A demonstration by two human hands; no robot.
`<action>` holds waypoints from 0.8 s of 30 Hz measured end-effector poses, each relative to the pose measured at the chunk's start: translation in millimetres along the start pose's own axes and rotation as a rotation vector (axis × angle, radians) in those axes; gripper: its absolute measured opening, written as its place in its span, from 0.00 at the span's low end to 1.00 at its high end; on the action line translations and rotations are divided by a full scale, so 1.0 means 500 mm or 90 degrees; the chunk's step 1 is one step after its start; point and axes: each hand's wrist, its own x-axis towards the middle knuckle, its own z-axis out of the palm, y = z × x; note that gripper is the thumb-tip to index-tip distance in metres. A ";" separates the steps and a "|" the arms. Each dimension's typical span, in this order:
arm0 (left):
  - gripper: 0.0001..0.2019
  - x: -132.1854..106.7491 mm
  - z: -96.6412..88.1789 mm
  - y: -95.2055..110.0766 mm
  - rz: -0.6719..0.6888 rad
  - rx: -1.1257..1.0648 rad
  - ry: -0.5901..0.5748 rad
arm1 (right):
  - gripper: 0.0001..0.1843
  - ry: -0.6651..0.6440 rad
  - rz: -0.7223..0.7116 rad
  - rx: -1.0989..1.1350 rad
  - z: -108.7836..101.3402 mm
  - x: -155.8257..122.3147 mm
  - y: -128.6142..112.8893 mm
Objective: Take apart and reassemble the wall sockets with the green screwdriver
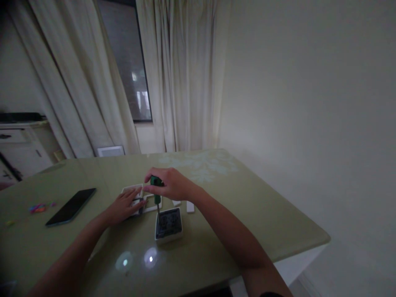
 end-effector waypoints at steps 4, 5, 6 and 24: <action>0.34 0.012 -0.010 0.008 0.004 -0.004 0.027 | 0.15 0.000 -0.004 0.006 0.001 0.000 0.003; 0.33 0.009 -0.015 0.013 0.005 -0.002 0.038 | 0.16 -0.003 -0.003 0.005 0.000 0.000 0.004; 0.33 0.004 -0.021 0.020 0.008 0.001 0.051 | 0.16 -0.005 -0.001 0.002 0.000 0.000 0.004; 0.16 -0.037 -0.040 0.172 0.196 -0.097 0.102 | 0.14 -0.014 -0.005 -0.004 -0.009 -0.002 -0.003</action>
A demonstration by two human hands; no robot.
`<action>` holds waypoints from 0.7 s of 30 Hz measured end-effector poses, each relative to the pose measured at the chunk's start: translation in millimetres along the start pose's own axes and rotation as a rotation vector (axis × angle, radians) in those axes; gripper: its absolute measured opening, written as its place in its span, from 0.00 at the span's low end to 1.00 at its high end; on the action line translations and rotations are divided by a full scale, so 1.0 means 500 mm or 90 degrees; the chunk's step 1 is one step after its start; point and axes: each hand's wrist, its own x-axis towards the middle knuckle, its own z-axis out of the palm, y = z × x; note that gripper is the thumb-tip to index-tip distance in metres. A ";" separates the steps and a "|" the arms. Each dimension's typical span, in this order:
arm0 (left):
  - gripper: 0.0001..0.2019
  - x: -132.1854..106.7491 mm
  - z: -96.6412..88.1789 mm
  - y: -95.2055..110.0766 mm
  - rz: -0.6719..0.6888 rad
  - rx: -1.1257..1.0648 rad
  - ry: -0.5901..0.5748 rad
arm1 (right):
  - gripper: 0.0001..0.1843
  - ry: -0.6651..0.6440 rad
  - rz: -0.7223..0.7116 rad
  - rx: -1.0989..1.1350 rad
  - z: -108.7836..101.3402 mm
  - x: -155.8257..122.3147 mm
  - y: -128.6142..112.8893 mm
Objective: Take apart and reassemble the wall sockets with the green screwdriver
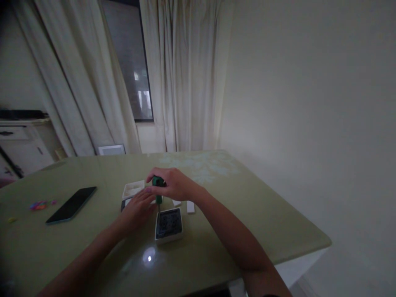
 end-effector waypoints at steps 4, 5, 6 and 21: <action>0.24 -0.029 -0.031 0.058 0.000 -0.191 -0.082 | 0.15 0.002 0.011 0.009 -0.002 -0.002 -0.002; 0.28 -0.035 -0.038 0.068 -0.006 -0.225 -0.117 | 0.16 0.004 0.015 0.011 -0.002 -0.003 -0.001; 0.30 -0.040 -0.042 0.075 -0.013 -0.251 -0.148 | 0.16 0.005 0.017 0.012 -0.002 -0.003 0.000; 0.35 -0.031 -0.001 0.080 -0.019 -0.325 -0.178 | 0.16 -0.126 -0.023 0.024 -0.020 -0.011 -0.026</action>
